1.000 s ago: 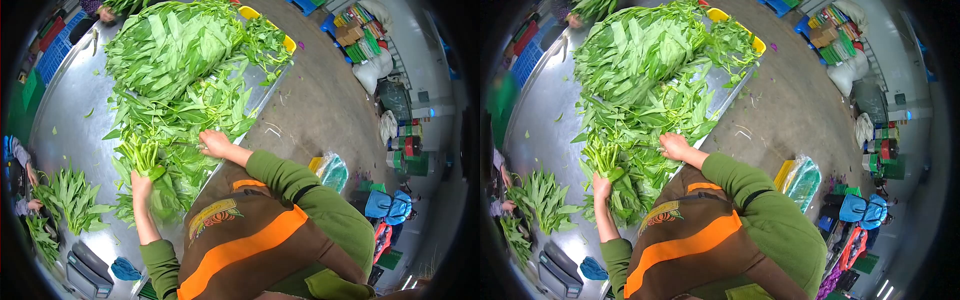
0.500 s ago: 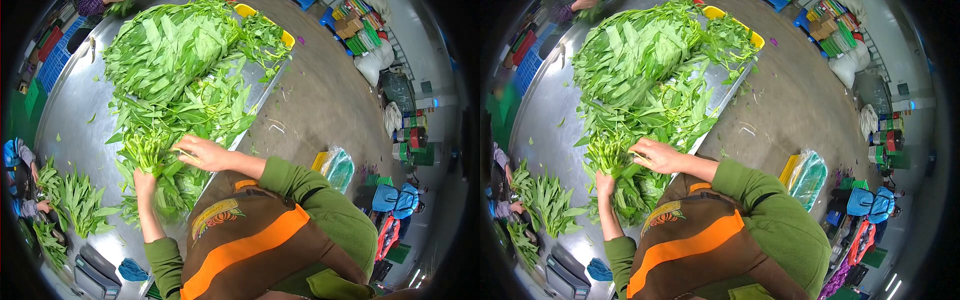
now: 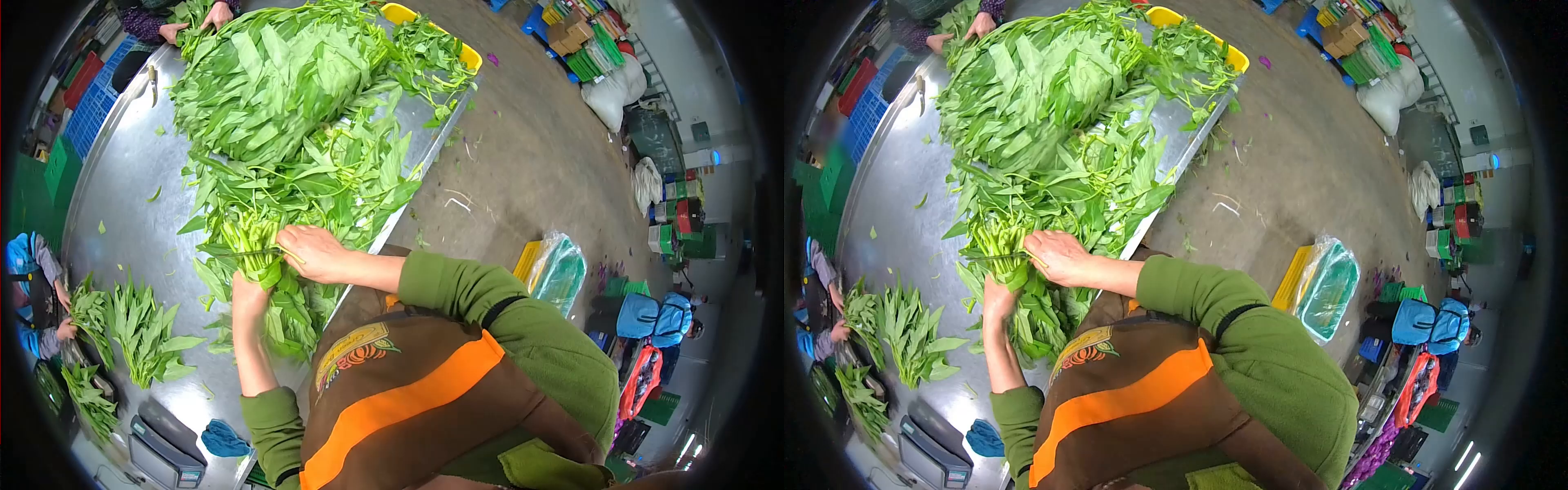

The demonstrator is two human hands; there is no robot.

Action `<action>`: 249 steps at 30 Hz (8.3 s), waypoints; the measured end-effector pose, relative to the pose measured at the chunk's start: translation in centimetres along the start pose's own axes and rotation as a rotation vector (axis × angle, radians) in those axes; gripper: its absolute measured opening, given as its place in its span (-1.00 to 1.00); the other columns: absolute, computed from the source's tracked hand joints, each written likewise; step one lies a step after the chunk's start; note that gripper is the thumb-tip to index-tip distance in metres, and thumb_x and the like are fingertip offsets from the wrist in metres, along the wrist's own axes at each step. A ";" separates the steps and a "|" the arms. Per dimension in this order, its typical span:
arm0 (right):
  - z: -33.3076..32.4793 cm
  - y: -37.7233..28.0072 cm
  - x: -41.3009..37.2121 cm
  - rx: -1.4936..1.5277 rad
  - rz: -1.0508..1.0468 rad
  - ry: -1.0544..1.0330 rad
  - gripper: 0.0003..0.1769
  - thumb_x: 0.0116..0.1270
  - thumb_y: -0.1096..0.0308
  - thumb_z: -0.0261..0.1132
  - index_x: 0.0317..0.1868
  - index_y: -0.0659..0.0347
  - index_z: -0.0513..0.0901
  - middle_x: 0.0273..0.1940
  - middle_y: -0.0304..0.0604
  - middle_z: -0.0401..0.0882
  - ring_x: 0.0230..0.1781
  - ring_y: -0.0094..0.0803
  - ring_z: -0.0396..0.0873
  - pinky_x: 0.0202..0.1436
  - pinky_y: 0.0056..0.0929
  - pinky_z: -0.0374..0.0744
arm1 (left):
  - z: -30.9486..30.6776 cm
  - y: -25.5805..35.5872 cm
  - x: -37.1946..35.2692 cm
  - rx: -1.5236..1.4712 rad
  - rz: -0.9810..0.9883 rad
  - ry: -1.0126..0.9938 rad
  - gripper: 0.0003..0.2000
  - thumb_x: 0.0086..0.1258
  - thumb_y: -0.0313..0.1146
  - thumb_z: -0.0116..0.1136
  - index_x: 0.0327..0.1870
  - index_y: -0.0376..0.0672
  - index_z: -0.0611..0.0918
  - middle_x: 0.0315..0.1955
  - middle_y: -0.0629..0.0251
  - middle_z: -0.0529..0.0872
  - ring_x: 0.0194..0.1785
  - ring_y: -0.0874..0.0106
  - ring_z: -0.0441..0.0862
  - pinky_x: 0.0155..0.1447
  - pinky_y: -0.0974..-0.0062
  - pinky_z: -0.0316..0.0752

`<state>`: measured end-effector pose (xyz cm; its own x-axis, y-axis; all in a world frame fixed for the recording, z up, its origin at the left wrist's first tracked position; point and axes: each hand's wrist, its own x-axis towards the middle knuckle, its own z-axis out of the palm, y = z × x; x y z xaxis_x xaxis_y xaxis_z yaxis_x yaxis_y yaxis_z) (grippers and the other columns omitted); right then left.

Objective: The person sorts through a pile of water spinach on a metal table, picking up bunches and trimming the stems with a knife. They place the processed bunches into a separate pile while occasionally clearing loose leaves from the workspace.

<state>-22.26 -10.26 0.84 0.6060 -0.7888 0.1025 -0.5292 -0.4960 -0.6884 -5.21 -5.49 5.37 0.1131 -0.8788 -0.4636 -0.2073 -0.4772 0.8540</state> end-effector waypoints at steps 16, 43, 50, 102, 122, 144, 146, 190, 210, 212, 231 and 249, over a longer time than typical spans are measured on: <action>-3.8 -2.2 1.6 0.317 -0.249 -0.001 -0.73 0.16 0.37 0.21 -0.14 0.29 0.51 -0.26 0.00 0.43 -0.16 -0.03 0.44 -0.02 -0.11 0.42 | -5.6 -2.3 -3.0 -0.871 0.001 -0.357 -0.58 0.04 -0.42 0.34 -0.04 -0.33 0.54 -0.45 0.08 0.64 -0.40 0.22 0.61 -0.27 0.32 0.54; -4.0 -1.2 0.5 -0.046 0.097 -0.043 -0.85 0.13 0.46 0.13 -0.26 0.25 0.53 -0.23 0.05 0.58 -0.10 -0.02 0.56 0.00 -0.10 0.51 | -0.2 3.6 -4.2 0.792 0.283 0.382 -0.73 0.00 -0.43 0.37 -0.26 -0.26 0.60 -0.38 -0.07 0.71 -0.24 -0.10 0.65 -0.16 0.09 0.53; -5.5 5.2 -1.6 -0.320 0.292 -0.161 0.04 0.12 -0.06 0.43 0.44 0.32 0.13 0.31 0.24 0.26 0.30 0.10 0.32 0.33 -0.10 0.32 | -5.0 3.3 -4.4 0.156 0.201 0.204 -0.74 0.19 -0.45 0.37 -0.13 -0.29 0.61 -0.34 0.30 0.72 -0.29 0.51 0.62 -0.19 0.50 0.50; -2.5 3.2 3.6 0.537 -0.001 -0.096 -0.80 0.16 0.35 0.45 -0.19 0.17 0.75 -0.31 -0.19 0.69 -0.33 -0.49 0.64 -0.28 -0.48 0.58 | -4.2 -6.0 -5.9 0.677 0.365 0.371 -0.76 0.07 -0.48 0.30 -0.22 -0.22 0.58 -0.38 0.03 0.65 -0.27 -0.04 0.57 -0.17 0.09 0.43; -2.1 0.4 3.2 0.433 0.211 -0.087 -0.04 0.15 -0.19 0.42 0.29 0.36 0.25 -0.23 0.13 0.59 -0.27 -0.17 0.63 -0.17 -0.26 0.61 | -4.3 -5.2 -6.9 0.668 0.453 0.378 -0.74 -0.03 -0.52 0.31 -0.26 -0.21 0.58 -0.41 0.13 0.63 -0.26 0.06 0.57 -0.12 0.18 0.40; -3.2 -5.2 3.6 0.062 -0.069 -0.109 -0.26 0.15 -0.13 0.37 0.18 0.22 0.43 -0.01 0.04 0.44 0.05 -0.04 0.50 0.06 -0.11 0.54 | -6.5 -2.2 -5.5 1.142 0.669 0.315 -0.58 0.06 -0.55 0.14 0.05 -0.23 0.59 -0.38 0.21 0.58 -0.20 0.24 0.53 0.08 0.27 0.36; -1.4 -2.9 3.3 0.070 -0.128 -0.079 -0.40 0.20 0.00 0.36 0.12 0.20 0.47 -0.08 0.00 0.47 -0.01 -0.06 0.52 0.00 -0.11 0.56 | -7.2 -2.3 -5.2 1.228 0.682 0.306 -0.59 0.11 -0.56 0.08 0.06 -0.21 0.58 -0.36 0.22 0.58 -0.18 0.25 0.53 0.14 0.26 0.37; -10.1 0.9 2.0 1.038 0.540 -0.466 -0.42 0.37 0.15 0.31 0.31 0.13 0.34 -0.18 -0.30 0.57 -0.30 -0.62 0.50 -0.32 -0.56 0.55 | -11.6 -1.8 -8.0 1.349 1.266 0.565 -0.85 0.27 -0.40 0.24 -0.19 0.10 0.60 -0.21 0.49 0.74 0.11 0.37 0.63 0.46 0.02 0.09; -2.3 -2.9 4.6 1.060 -0.140 -0.662 -0.67 0.23 0.36 0.41 -0.05 0.26 0.55 -0.18 -0.26 0.56 -0.10 -0.53 0.51 -0.01 -0.47 0.50 | -10.2 -0.5 -7.4 1.016 1.219 0.313 -0.90 0.18 -0.46 0.16 -0.31 -0.19 0.55 -0.16 0.15 0.71 -0.08 0.20 0.66 0.04 0.20 0.48; -2.1 -3.1 4.1 1.236 0.069 -0.798 -0.57 0.21 0.37 0.42 0.04 0.27 0.48 -0.10 -0.23 0.58 -0.05 -0.53 0.52 0.01 -0.46 0.52 | -10.4 -0.5 -7.2 1.014 1.199 0.312 -0.90 0.19 -0.45 0.15 -0.30 -0.21 0.53 -0.14 0.11 0.71 -0.12 0.20 0.66 -0.01 0.23 0.47; 2.9 0.3 2.3 1.962 0.622 -0.435 -0.71 0.29 0.39 0.30 0.02 0.25 0.63 -0.15 -0.02 0.69 -0.18 -0.26 0.67 -0.11 -0.10 0.66 | -9.1 -8.3 -7.9 0.071 -0.020 -0.029 -0.49 0.06 -0.40 0.36 0.11 -0.25 0.59 0.04 0.19 0.67 0.07 0.29 0.63 0.24 0.32 0.45; -0.7 -6.7 5.0 0.165 0.173 -0.136 -0.35 0.19 0.04 0.43 0.06 0.38 0.43 -0.26 0.10 0.62 -0.32 -0.13 0.64 -0.23 -0.21 0.62 | -3.0 -5.0 -12.8 -1.137 -0.498 0.122 -0.61 0.03 -0.17 0.27 -0.10 -0.10 0.59 -0.49 0.36 0.58 -0.45 0.35 0.55 -0.27 0.30 0.60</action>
<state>-16.14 -11.18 6.46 0.5948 -0.7953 -0.1169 -0.5352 -0.2833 -0.7958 -2.72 8.13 7.75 0.0398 -0.5677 -0.8223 0.8344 -0.4339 0.3400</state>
